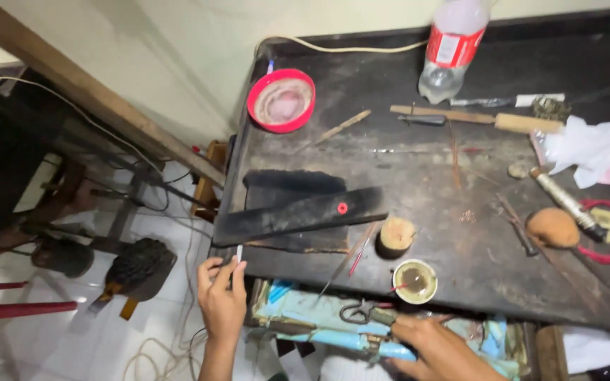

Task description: Soldering and manipulating a small jewelry component using a torch and tweezers on a specialized block.

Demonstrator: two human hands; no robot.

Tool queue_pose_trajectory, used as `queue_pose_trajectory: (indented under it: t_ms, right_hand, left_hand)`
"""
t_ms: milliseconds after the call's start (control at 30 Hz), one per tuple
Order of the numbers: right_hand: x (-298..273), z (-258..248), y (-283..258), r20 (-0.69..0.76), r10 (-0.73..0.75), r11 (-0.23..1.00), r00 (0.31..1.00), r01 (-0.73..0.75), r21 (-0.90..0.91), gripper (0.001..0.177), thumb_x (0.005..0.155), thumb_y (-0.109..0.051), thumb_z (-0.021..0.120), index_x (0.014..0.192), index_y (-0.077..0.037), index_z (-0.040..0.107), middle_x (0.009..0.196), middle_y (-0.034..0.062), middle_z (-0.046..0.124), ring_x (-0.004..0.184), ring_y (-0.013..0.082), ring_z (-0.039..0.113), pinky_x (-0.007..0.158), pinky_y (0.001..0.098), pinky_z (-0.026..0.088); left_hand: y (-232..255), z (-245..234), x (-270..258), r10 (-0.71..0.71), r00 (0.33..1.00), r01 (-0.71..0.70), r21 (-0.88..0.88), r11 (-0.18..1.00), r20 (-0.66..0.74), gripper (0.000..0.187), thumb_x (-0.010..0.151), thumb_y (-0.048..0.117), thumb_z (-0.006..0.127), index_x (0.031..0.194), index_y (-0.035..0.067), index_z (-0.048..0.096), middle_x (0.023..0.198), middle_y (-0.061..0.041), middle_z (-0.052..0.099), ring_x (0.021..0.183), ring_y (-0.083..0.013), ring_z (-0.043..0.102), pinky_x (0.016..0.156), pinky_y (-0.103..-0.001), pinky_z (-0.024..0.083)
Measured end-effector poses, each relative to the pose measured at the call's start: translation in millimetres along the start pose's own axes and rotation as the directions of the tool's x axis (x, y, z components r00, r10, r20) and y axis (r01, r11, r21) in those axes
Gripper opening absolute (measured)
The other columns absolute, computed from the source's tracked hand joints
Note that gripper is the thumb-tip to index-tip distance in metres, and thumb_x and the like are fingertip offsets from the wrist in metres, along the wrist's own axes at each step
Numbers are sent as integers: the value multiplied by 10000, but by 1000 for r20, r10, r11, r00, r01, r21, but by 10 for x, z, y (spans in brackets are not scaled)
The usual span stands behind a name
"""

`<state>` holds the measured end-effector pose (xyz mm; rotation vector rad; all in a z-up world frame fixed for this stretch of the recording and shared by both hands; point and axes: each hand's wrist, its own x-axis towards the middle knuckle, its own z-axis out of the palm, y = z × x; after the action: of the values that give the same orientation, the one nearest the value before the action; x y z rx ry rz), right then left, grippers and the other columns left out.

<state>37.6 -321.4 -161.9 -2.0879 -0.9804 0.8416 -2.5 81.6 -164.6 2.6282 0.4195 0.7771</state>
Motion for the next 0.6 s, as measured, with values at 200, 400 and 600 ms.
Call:
queue_pose_trajectory:
  t_ms: [200, 400, 600]
  right_hand:
    - [-94, 321, 96, -100, -119, 988, 988, 109, -108, 291, 901, -342, 753, 876, -115, 574, 867, 69, 639, 758, 324, 655, 624, 451, 495]
    - [-386, 371, -444, 19, -5, 999, 1000, 4, 52, 450, 954, -562, 596, 941, -113, 606, 910, 65, 672, 788, 260, 676, 645, 402, 456]
    - [-448, 1226, 98, 51, -74, 995, 996, 70, 78, 303, 1083, -339, 612, 945, -69, 612, 1051, 78, 636, 706, 232, 662, 668, 365, 513]
  left_hand:
    - [85, -376, -86, -191, 951, 237, -176, 956, 244, 187, 927, 112, 694, 1091, 26, 716, 1133, -128, 665, 897, -244, 723, 821, -343, 651]
    - [511, -1035, -130, -505, 624, 624, 7, 781, 596, 516, 964, 105, 630, 1478, 141, 597, 1027, -72, 712, 794, -220, 752, 909, -324, 670]
    - [1229, -935, 64, -501, 455, 799, -90, 594, 736, 426, 995, 164, 546, 1406, 179, 657, 1313, -119, 671, 969, -229, 722, 799, -380, 649]
